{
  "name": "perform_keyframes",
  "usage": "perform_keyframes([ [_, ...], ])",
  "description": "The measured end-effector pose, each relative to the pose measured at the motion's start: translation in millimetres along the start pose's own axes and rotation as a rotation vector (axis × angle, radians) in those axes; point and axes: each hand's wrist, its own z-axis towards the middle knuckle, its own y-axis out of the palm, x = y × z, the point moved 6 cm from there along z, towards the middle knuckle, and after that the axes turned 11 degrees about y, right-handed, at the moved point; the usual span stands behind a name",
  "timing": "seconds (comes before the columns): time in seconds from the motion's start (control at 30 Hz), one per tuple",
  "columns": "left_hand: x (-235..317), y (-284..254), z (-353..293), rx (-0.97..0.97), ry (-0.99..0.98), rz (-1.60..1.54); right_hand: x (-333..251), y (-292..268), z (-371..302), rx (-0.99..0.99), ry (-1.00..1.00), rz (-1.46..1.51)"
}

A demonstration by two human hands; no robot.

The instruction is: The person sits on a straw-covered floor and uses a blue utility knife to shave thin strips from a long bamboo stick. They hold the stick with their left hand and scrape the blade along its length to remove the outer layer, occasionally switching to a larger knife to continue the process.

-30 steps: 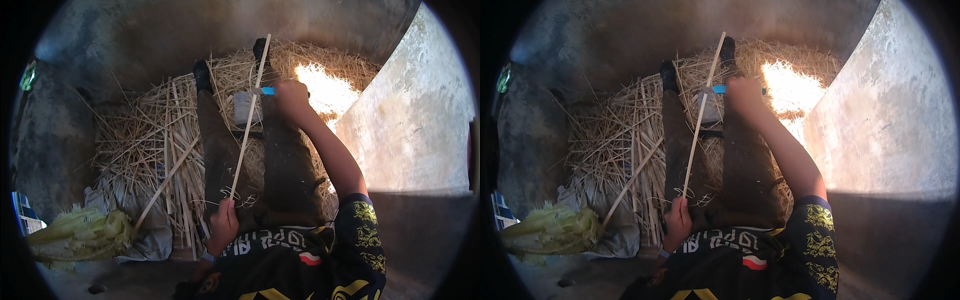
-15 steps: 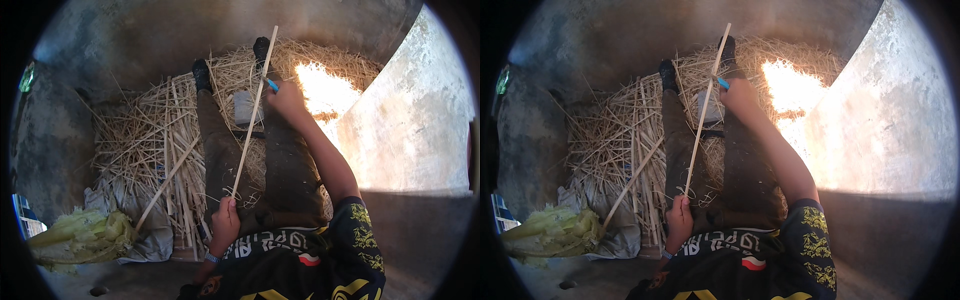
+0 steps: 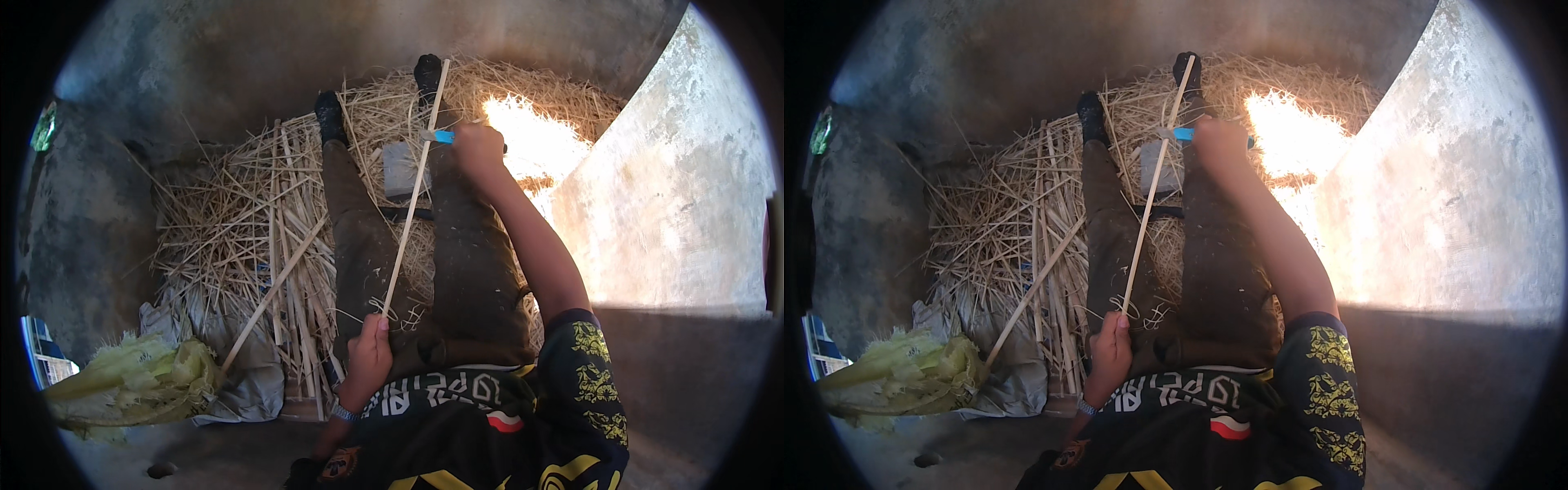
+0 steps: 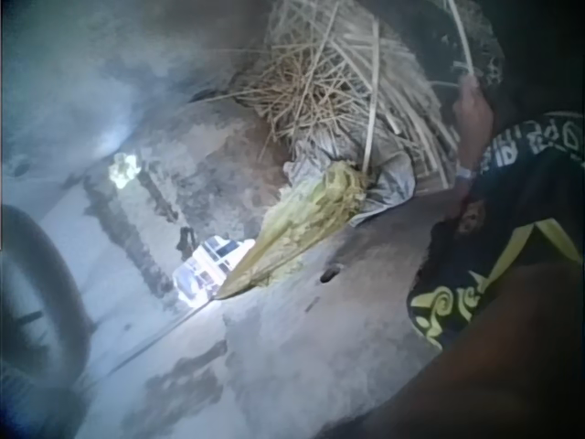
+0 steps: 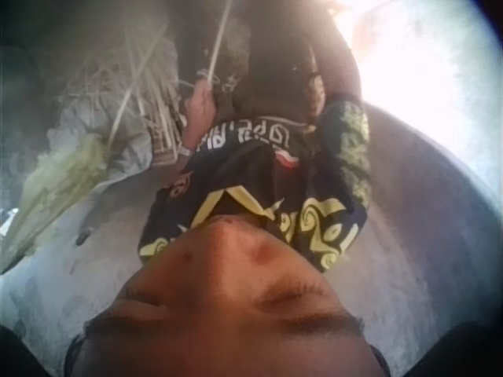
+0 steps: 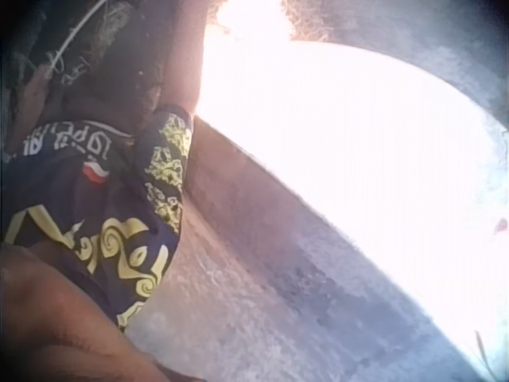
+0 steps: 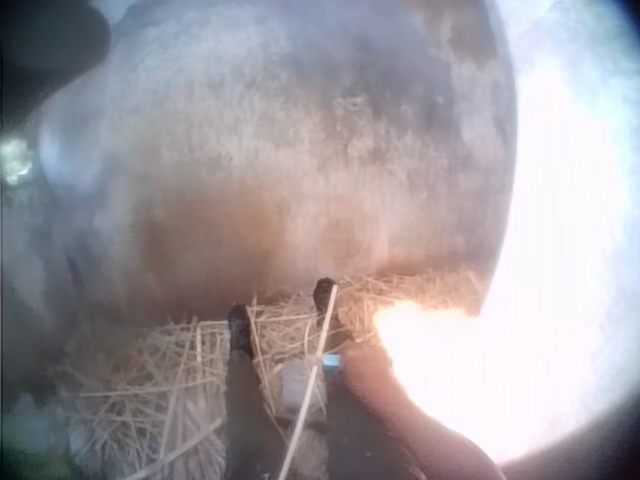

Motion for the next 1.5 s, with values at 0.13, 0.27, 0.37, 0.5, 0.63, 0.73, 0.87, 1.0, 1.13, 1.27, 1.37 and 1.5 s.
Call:
perform_keyframes([
  [0.13, 0, -1, 9, 0.023, -0.025, 0.018, -10, 24, -3, -0.248, 0.073, 0.382],
  [0.27, -22, -1, 2, 0.031, -0.121, -0.168, -37, 41, -37, -0.893, 0.287, 1.400],
  [0.37, -41, -10, 4, 0.076, -0.216, -0.332, -37, 52, -39, -0.623, 0.124, 1.249],
  [0.5, -41, -74, 54, 0.207, 0.116, 0.273, -56, 87, -56, -0.648, -0.030, 0.609],
  [0.63, -28, -116, 88, 0.356, 0.151, 1.028, -79, 138, -73, -0.774, -0.100, 0.313],
  [0.73, -39, -139, 114, 0.269, -0.096, 0.781, -93, 158, -87, -0.836, -0.216, 0.098],
  [0.87, -19, -145, 126, 0.245, -0.105, 0.766, -66, 178, -101, -0.342, -0.179, -0.061],
  [1.0, 4, -141, 147, 0.090, -0.038, 0.842, -37, 230, -116, -0.962, -0.221, -0.367],
  [1.13, 31, -136, 166, -0.094, 0.045, 0.973, -39, 219, -123, -0.997, -0.033, -0.190],
  [1.27, 26, -136, 182, -0.182, 0.179, 1.069, -58, 144, -108, -0.783, 0.002, -0.008],
  [1.37, 37, -138, 195, -0.190, 0.232, 1.121, -38, 115, -92, -0.740, 0.026, 0.034],
  [1.5, 51, -142, 205, -0.229, 0.209, 1.104, -26, 85, -85, -0.635, -0.039, 0.009],
])
